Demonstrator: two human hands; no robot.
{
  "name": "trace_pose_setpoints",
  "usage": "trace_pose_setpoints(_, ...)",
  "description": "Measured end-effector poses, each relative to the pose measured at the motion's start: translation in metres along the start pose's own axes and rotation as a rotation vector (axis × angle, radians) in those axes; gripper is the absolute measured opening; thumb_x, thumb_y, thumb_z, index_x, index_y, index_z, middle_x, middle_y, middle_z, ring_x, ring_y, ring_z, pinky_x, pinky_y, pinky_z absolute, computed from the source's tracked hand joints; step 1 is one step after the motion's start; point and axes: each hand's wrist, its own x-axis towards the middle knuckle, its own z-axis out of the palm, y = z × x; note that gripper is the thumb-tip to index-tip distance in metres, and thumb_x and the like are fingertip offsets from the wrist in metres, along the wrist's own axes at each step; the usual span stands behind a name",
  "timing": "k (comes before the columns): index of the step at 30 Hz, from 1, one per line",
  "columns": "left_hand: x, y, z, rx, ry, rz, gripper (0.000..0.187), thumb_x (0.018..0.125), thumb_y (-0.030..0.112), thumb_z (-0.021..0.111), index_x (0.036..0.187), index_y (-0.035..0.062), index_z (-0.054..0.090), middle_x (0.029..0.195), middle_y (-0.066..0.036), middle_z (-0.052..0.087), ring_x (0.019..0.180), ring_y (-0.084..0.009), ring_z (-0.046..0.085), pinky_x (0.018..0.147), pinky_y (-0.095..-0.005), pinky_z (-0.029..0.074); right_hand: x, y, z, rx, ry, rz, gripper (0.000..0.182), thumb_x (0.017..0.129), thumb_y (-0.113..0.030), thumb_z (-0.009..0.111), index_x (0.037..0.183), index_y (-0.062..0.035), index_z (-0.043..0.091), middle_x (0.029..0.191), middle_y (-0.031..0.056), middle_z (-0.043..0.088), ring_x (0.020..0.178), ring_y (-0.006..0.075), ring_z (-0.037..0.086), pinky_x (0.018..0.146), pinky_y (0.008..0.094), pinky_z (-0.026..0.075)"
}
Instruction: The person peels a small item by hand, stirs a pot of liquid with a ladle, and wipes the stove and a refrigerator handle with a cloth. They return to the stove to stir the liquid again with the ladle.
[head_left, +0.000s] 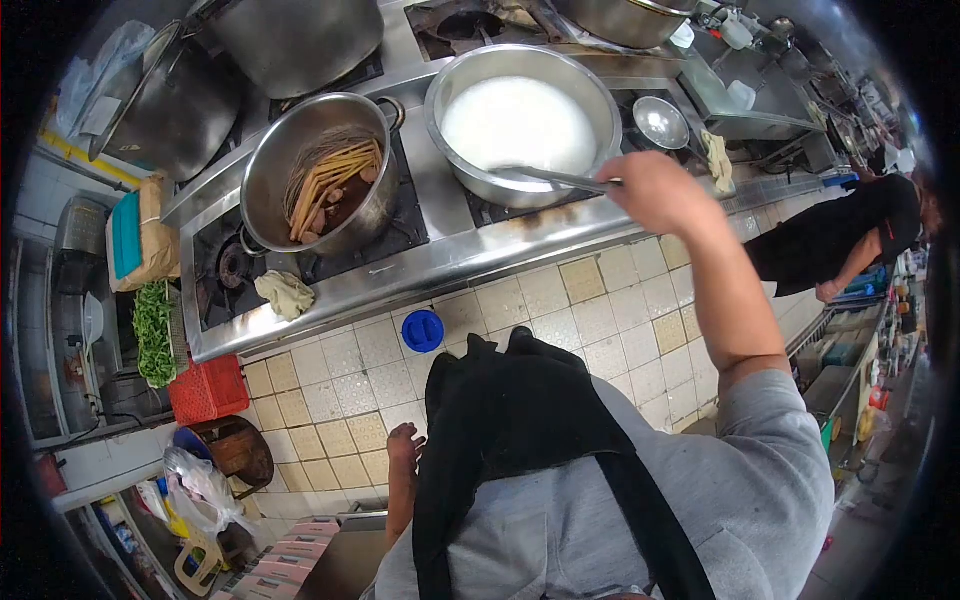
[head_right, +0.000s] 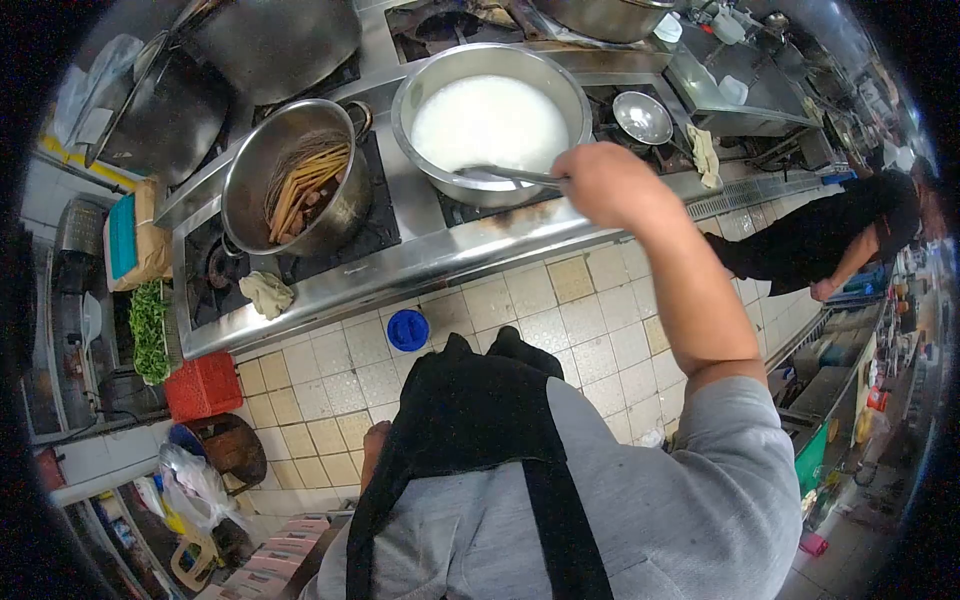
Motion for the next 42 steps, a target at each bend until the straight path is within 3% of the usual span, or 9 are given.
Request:
trace_pose_setpoints(8,0.005,-0.022,-0.001,0.157,-0.032,0.210,0.043,0.083,0.014,0.061,0.120,-0.0037,0.050,0.109,-0.015,0.060,0.090,-0.0294,0.062,0.063,-0.0352,0.055,0.051,-0.026,0.068,-0.228,0.199,-0.045,0.024,0.079,-0.008,0.050,0.098,-0.0093,0.065,0.082,0.0165,0.060,0.074,0.0323,0.064,0.064,0.0412,0.052)
trace_pose_setpoints(17,-0.048,0.051,0.015,-0.059,0.090,-0.148,0.038,0.079,0.013,0.062,0.113,-0.0048,0.056,0.108,-0.018,0.060,0.096,-0.0275,0.061,0.070,-0.0375,0.055,0.106,0.044,0.073,-0.380,0.281,0.037,0.021,0.085,-0.015,0.046,0.086,-0.0053,0.065,0.082,0.0169,0.064,0.075,0.0318,0.066,0.066,0.0401,0.053)
trace_pose_setpoints(20,-0.045,0.054,0.012,0.046,0.052,-0.113,0.031,0.080,0.013,0.063,0.107,-0.0022,0.060,0.104,-0.015,0.063,0.093,-0.0280,0.062,0.074,-0.0378,0.054,0.101,0.072,0.063,-0.426,0.323,0.004,0.022,0.086,-0.013,0.045,0.085,-0.0033,0.065,0.084,0.0186,0.065,0.077,0.0336,0.066,0.069,0.0410,0.054)
trace_pose_setpoints(22,-0.028,0.024,0.002,0.800,-0.015,0.351,0.025,0.078,0.017,0.066,0.100,0.0037,0.065,0.100,-0.011,0.066,0.095,-0.0283,0.062,0.083,-0.0383,0.051,0.093,0.069,0.036,-0.381,0.249,0.070,0.023,0.084,-0.012,0.046,0.085,-0.0015,0.066,0.086,0.0221,0.066,0.081,0.0352,0.066,0.070,0.0426,0.054)
trace_pose_setpoints(26,-0.019,0.021,0.009,0.757,-0.004,0.246,0.022,0.073,0.021,0.070,0.093,0.0106,0.069,0.102,-0.007,0.067,0.102,-0.0270,0.060,0.090,-0.0374,0.047,0.074,0.081,0.001,-0.363,0.029,0.124,0.022,0.077,-0.008,0.052,0.089,0.0008,0.067,0.087,0.0238,0.066,0.083,0.0371,0.065,0.074,0.0433,0.052)
trace_pose_setpoints(30,-0.024,0.042,0.017,0.701,-0.013,0.125,0.021,0.074,0.021,0.069,0.093,0.0113,0.069,0.105,-0.008,0.066,0.107,-0.0257,0.058,0.091,-0.0375,0.047,0.039,0.059,-0.030,-0.243,-0.193,0.177,0.027,0.072,-0.005,0.056,0.094,-0.0076,0.069,0.088,0.0179,0.066,0.086,0.0342,0.064,0.077,0.0406,0.049)
trace_pose_setpoints(32,-0.027,0.059,0.023,0.904,-0.059,0.191,0.020,0.077,0.021,0.066,0.095,0.0108,0.068,0.105,-0.008,0.066,0.107,-0.0257,0.058,0.090,-0.0372,0.047,0.026,0.062,-0.018,-0.148,-0.034,-0.004,0.026,0.072,-0.007,0.056,0.094,-0.0074,0.069,0.090,0.0179,0.066,0.087,0.0339,0.063,0.078,0.0408,0.049)
trace_pose_setpoints(38,0.003,0.044,0.009,0.738,-0.074,0.312,0.028,0.087,0.027,0.052,0.105,0.0112,0.067,0.105,-0.011,0.066,0.095,-0.0292,0.063,0.082,-0.0397,0.050,0.000,-0.005,0.047,-0.125,-0.008,0.141,0.026,0.081,-0.007,0.050,0.102,-0.0085,0.064,0.093,0.0158,0.066,0.090,0.0299,0.065,0.077,0.0410,0.053)
trace_pose_setpoints(42,0.092,-0.019,-0.025,0.737,-0.071,0.218,0.032,0.091,0.031,0.044,0.107,0.0149,0.067,0.093,-0.013,0.068,0.087,-0.0289,0.065,0.075,-0.0381,0.050,-0.014,-0.036,0.071,0.464,0.219,0.202,0.040,0.089,-0.026,0.054,0.120,-0.0018,0.056,0.101,0.0227,0.063,0.098,0.0368,0.060,0.087,0.0408,0.047)
